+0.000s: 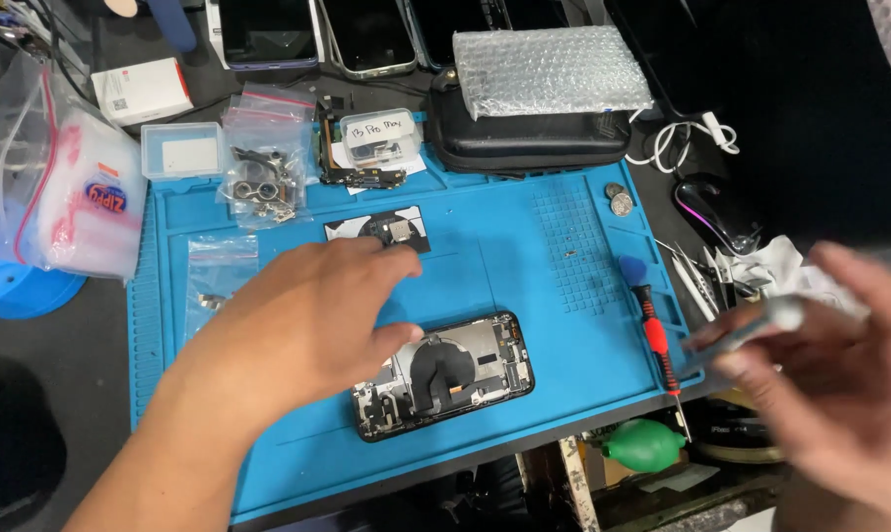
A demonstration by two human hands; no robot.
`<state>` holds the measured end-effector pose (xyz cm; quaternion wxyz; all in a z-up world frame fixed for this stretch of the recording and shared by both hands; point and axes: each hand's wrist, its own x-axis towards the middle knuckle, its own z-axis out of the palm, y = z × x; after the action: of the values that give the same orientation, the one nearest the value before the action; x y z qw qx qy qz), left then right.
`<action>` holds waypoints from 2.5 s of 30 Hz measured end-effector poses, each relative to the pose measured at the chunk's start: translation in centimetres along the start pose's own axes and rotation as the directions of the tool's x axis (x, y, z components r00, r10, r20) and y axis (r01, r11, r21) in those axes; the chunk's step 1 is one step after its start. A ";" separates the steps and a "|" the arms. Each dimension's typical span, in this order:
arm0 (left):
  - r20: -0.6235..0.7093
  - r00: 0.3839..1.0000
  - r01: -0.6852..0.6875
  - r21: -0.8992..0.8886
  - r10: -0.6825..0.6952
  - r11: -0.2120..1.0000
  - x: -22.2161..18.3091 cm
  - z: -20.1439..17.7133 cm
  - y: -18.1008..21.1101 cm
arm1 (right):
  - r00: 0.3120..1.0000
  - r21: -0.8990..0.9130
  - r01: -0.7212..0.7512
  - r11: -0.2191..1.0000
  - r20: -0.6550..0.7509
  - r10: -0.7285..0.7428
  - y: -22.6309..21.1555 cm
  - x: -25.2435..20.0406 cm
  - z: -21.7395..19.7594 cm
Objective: Removing and adjusting internal components of a disassembled smartphone using tweezers and a screwdriver on a repair mat.
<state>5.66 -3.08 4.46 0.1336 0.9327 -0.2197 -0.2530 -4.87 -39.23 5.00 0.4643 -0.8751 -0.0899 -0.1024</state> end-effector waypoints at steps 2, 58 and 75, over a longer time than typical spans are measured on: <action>0.042 0.998 0.050 -0.008 -0.050 0.999 -0.3 -0.8 0.0 | 0.974 -0.002 0.216 0.976 0.062 -0.216 0.9 0.0 2.2; 0.303 0.953 -0.061 0.211 -0.006 0.976 -0.8 0.0 2.6 | 0.742 0.019 0.648 0.762 0.211 -0.636 0.1 1.4 7.8; 0.221 0.974 -0.070 0.115 0.043 0.991 -0.9 0.2 2.0 | 0.821 0.014 0.554 0.833 0.162 -0.548 0.0 1.0 8.0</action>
<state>4.23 -4.39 5.39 0.0587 0.8991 -0.2746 -0.3359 -3.11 -32.57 0.90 0.3915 -0.8248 -0.3737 -0.1634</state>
